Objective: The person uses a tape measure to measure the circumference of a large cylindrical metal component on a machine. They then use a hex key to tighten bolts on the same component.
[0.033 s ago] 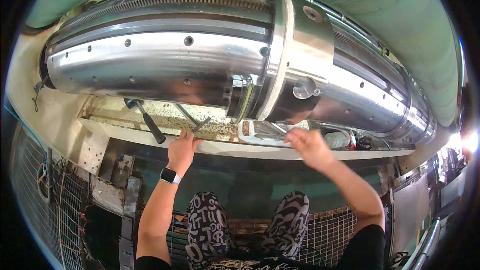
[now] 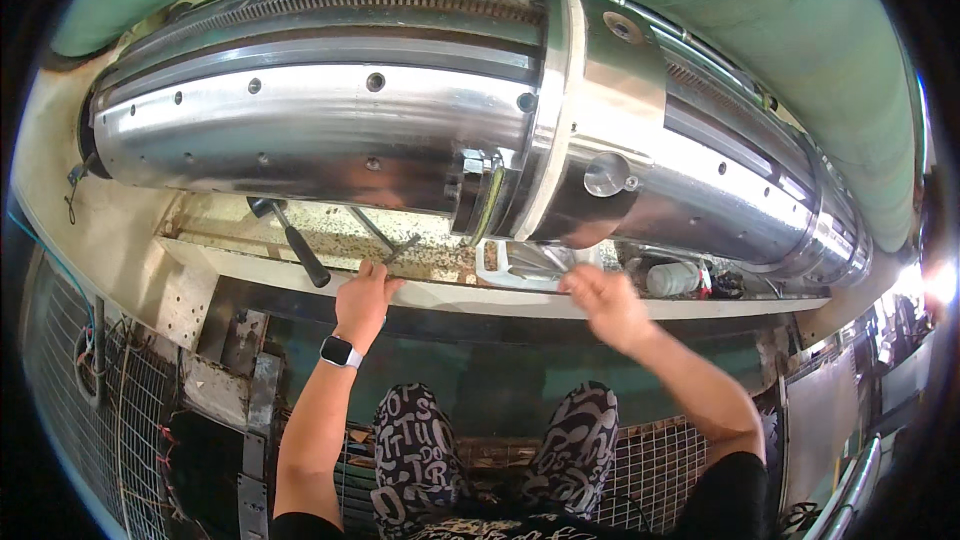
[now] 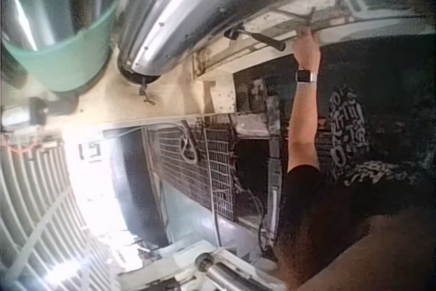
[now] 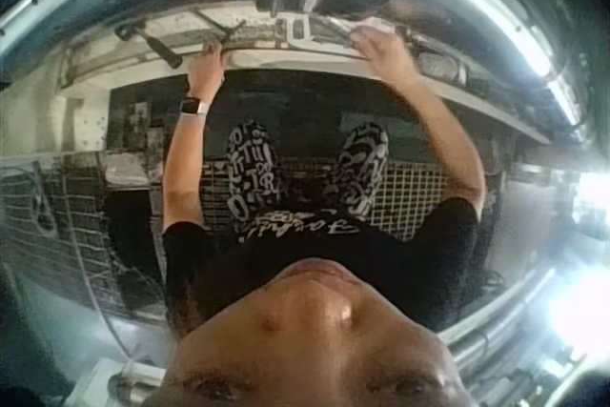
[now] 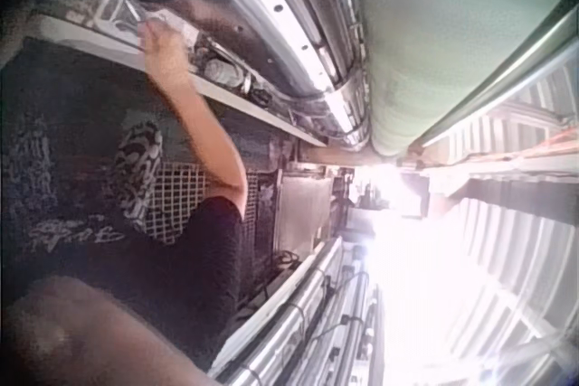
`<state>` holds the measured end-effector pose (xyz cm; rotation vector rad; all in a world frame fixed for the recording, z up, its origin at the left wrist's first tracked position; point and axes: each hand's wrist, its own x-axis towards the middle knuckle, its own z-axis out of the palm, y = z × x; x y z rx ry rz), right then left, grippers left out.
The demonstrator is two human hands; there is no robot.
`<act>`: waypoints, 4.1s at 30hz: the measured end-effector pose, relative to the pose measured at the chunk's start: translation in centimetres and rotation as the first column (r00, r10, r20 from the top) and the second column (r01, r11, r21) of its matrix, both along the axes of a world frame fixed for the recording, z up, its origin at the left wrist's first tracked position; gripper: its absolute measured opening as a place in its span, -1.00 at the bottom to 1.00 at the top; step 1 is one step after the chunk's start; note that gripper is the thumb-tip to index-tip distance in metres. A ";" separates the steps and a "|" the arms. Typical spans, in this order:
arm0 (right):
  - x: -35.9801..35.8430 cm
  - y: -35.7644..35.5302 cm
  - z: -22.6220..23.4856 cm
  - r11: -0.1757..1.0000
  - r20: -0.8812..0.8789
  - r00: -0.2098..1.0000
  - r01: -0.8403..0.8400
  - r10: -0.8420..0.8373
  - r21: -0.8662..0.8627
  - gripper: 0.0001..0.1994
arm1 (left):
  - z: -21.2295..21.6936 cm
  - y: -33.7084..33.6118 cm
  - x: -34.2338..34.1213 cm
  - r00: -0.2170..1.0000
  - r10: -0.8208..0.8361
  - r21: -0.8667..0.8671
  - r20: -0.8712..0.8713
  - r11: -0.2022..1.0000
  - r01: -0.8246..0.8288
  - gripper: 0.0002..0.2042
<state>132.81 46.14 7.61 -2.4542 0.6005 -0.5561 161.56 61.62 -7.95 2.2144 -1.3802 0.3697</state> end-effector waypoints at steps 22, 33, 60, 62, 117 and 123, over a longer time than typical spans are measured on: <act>2.9 4.2 -3.6 0.633 0.398 0.888 -0.173 -0.232 0.755 -0.74 | 0.1 -0.1 -0.3 0.993 0.057 0.029 -0.100 0.998 -0.054 -0.72; 5.6 6.1 -6.1 0.233 0.546 0.774 -0.495 -0.321 0.837 -0.44 | 0.4 0.0 -0.8 0.994 0.084 0.086 -0.065 0.993 -0.078 -0.74; 11.3 8.9 -6.2 -0.023 0.706 0.585 -0.776 -0.399 0.631 -0.47 | 0.1 0.6 -0.3 0.998 0.060 0.167 -0.015 0.984 -0.057 -0.71; 10.8 9.0 -5.9 0.057 0.725 0.532 -0.788 -0.438 0.613 -0.55 | -0.1 0.2 -0.2 0.998 0.057 0.116 0.001 0.992 -0.057 -0.71; 2.3 1.2 -2.3 0.607 0.313 0.946 -0.296 0.080 0.738 -0.70 | 0.2 -0.1 0.2 0.998 0.053 0.212 -0.014 0.976 -0.049 -0.75; -1.8 -0.1 -0.8 0.973 0.124 0.992 -0.053 0.025 0.225 -0.80 | -0.6 -0.1 0.3 0.998 0.054 0.166 0.022 0.984 -0.057 -0.74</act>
